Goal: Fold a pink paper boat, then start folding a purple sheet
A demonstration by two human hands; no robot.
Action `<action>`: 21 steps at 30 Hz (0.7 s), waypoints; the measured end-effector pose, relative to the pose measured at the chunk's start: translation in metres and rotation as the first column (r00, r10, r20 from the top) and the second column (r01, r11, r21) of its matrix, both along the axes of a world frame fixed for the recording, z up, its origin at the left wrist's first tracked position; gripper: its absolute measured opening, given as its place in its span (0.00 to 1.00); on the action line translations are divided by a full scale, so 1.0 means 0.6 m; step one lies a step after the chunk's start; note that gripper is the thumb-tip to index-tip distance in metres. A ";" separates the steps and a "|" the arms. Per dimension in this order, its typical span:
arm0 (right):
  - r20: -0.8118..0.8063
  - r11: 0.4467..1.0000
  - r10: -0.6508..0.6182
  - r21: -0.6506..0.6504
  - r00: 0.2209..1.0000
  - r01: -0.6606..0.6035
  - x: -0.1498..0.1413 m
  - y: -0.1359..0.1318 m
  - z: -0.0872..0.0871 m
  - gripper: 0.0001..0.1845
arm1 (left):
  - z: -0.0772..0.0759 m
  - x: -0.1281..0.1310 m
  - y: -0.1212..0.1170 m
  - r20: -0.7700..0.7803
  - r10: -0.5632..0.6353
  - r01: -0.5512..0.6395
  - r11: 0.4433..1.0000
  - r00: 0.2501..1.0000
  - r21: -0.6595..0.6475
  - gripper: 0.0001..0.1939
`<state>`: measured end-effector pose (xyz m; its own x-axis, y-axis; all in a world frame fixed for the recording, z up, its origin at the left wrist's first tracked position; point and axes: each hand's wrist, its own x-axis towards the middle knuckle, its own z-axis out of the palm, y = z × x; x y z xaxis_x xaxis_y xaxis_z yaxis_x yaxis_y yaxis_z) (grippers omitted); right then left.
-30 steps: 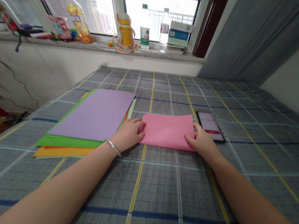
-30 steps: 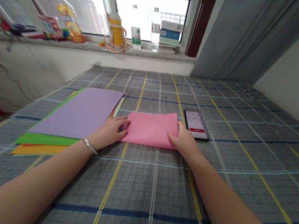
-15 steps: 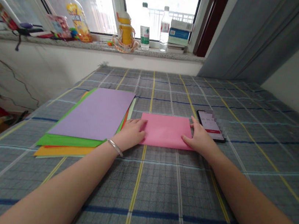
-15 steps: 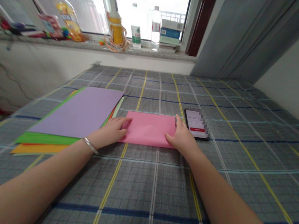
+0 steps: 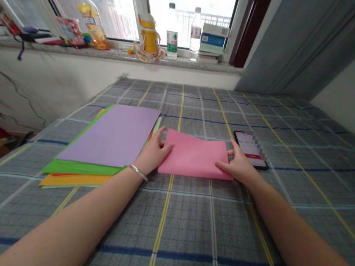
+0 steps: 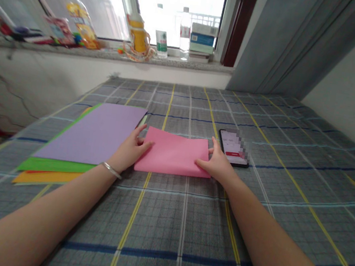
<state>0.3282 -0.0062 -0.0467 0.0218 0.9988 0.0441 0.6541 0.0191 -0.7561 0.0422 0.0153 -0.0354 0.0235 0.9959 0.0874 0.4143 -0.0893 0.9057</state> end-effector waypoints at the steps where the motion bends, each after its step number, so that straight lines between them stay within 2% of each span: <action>1: -0.064 1.000 0.002 -0.025 0.998 -0.004 -0.001 -0.002 0.001 0.59 | 0.000 0.000 0.000 0.011 0.003 -0.003 1.000 1.000 -0.004 0.37; 3: -0.195 0.996 0.002 -0.086 0.981 -0.019 -0.002 -0.005 0.005 0.57 | 0.002 0.000 -0.002 0.084 -0.013 0.016 0.999 0.996 -0.032 0.35; 4: -0.262 0.993 0.003 -0.117 0.965 -0.035 -0.003 -0.006 0.007 0.53 | 0.005 -0.001 -0.004 0.143 -0.032 0.040 0.998 0.989 -0.055 0.34; 7: -0.414 0.986 0.014 -0.145 0.910 -0.081 -0.006 -0.007 0.011 0.31 | 0.014 -0.002 -0.010 0.308 -0.079 0.122 0.985 0.948 -0.122 0.33; 9: -0.450 0.989 0.030 -0.115 0.892 -0.092 -0.006 -0.007 0.013 0.23 | 0.018 -0.003 -0.015 0.358 -0.103 0.158 0.979 0.928 -0.128 0.33; 17: -0.492 0.998 -0.057 -0.044 0.869 0.041 -0.007 -0.013 0.020 0.20 | 0.015 0.007 -0.025 0.309 -0.225 0.239 0.971 0.924 -0.008 0.31; 19: -0.510 0.999 -0.045 -0.029 0.859 0.035 -0.009 -0.016 0.022 0.21 | 0.015 0.008 -0.025 0.306 -0.197 0.206 0.979 0.931 0.004 0.28; 21: -0.524 0.999 -0.034 -0.015 0.851 0.031 -0.012 -0.019 0.026 0.20 | 0.016 0.007 -0.025 0.290 -0.117 0.123 0.992 0.950 -0.005 0.22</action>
